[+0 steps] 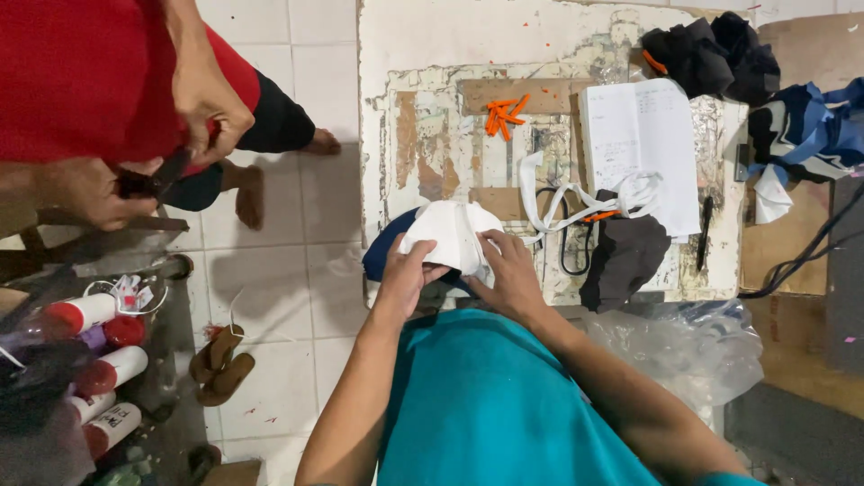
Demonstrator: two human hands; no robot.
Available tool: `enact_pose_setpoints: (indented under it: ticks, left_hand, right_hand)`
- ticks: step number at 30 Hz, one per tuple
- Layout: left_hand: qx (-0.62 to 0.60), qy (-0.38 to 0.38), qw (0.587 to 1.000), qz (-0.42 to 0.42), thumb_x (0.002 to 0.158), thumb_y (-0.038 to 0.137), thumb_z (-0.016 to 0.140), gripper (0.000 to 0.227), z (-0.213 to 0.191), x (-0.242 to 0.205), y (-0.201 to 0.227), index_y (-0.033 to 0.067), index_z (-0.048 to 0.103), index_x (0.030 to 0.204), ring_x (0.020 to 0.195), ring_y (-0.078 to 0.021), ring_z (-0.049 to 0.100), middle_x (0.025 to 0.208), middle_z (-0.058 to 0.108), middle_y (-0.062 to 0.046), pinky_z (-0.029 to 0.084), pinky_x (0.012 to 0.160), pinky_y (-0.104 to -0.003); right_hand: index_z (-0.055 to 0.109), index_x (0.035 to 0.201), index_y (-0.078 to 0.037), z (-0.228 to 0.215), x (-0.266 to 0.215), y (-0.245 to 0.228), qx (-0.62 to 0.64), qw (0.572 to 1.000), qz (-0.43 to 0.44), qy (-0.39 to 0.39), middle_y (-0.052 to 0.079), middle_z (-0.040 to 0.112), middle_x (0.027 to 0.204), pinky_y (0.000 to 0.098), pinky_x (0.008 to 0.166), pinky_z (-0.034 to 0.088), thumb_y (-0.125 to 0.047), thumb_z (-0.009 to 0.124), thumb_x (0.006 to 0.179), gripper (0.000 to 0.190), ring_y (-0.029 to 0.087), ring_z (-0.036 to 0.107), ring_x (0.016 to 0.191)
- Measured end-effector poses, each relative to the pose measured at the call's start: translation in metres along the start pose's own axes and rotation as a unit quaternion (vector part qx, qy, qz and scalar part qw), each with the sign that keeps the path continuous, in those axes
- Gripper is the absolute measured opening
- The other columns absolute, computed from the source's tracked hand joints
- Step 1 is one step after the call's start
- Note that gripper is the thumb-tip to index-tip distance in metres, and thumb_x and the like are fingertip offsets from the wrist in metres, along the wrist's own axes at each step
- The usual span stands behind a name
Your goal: The person assembles face masks by attaching elastic straps to white and black fabric pieces using orange plastic clips. They fold the fabric, thread the straps through the edges, and secure them with clips, repeating the process for multiple masks.
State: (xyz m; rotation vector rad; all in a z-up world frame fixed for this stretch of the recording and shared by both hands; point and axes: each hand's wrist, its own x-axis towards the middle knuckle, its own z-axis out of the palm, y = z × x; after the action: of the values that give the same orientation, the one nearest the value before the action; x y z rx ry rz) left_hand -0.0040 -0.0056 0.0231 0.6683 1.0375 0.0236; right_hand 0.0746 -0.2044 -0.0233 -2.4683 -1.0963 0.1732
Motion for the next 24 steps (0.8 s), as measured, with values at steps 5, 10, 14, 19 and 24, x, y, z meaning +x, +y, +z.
enact_pose_setpoints:
  ticks: [5,10,14,19,24]
  left_hand:
    - [0.022,-0.006,1.0,-0.017,0.084,0.016,0.08,0.1,0.002,0.009,0.013,0.0012,0.018,0.162,0.109,-0.055,0.059,0.139,0.026,-0.036,0.06,0.085,-0.066]
    - [0.058,-0.022,0.998,0.001,0.084,0.018,0.08,0.091,-0.003,0.028,0.01,0.0012,0.029,0.158,0.101,-0.0508,0.062,0.137,0.03,-0.033,0.062,0.081,-0.063]
    - [0.075,-0.032,0.997,0.017,0.083,0.02,0.08,0.076,-0.008,0.029,0.006,0.0014,0.045,0.148,0.083,-0.0456,0.066,0.121,0.039,-0.026,0.064,0.074,-0.063]
    - [0.083,-0.053,0.995,0.017,0.082,0.016,0.08,0.061,0.012,0.016,0.013,-0.0054,0.053,0.132,0.088,-0.0411,0.066,0.11,0.041,-0.018,0.065,0.076,-0.062]
    - [0.133,-0.095,0.986,0.021,0.083,0.015,0.079,0.048,0.033,0.017,0.023,-0.0093,0.055,0.117,0.091,-0.0423,0.071,0.101,0.042,-0.016,0.066,0.075,-0.055]
  right_hand:
    - [0.066,0.139,-0.014,-0.014,0.009,0.017,0.128,0.991,0.021,-0.021,0.007,0.063,0.132,0.0494,0.094,0.051,-0.035,0.075,0.086,0.058,0.038,0.06,0.116]
    - [0.066,0.138,-0.01,-0.022,0.011,0.031,0.217,0.975,0.021,-0.048,0.016,0.063,0.135,0.0528,0.099,0.048,-0.03,0.068,0.095,0.048,0.044,0.06,0.118]
    - [0.062,0.14,-0.006,-0.025,0.01,0.037,0.295,0.95,0.082,-0.059,0.025,0.066,0.128,0.0559,0.099,0.047,-0.025,0.062,0.1,0.045,0.051,0.061,0.116]
    - [0.054,0.15,-0.01,0.001,0.001,0.027,0.228,0.969,0.093,-0.036,0.026,0.065,0.124,0.0546,0.099,0.048,-0.02,0.063,0.098,0.053,0.049,0.06,0.115]
    - [0.047,0.155,-0.012,-0.031,0.011,-0.002,0.212,0.971,0.106,-0.043,0.025,0.062,0.136,0.0571,0.11,0.044,-0.032,0.058,0.098,0.061,0.049,0.053,0.131]
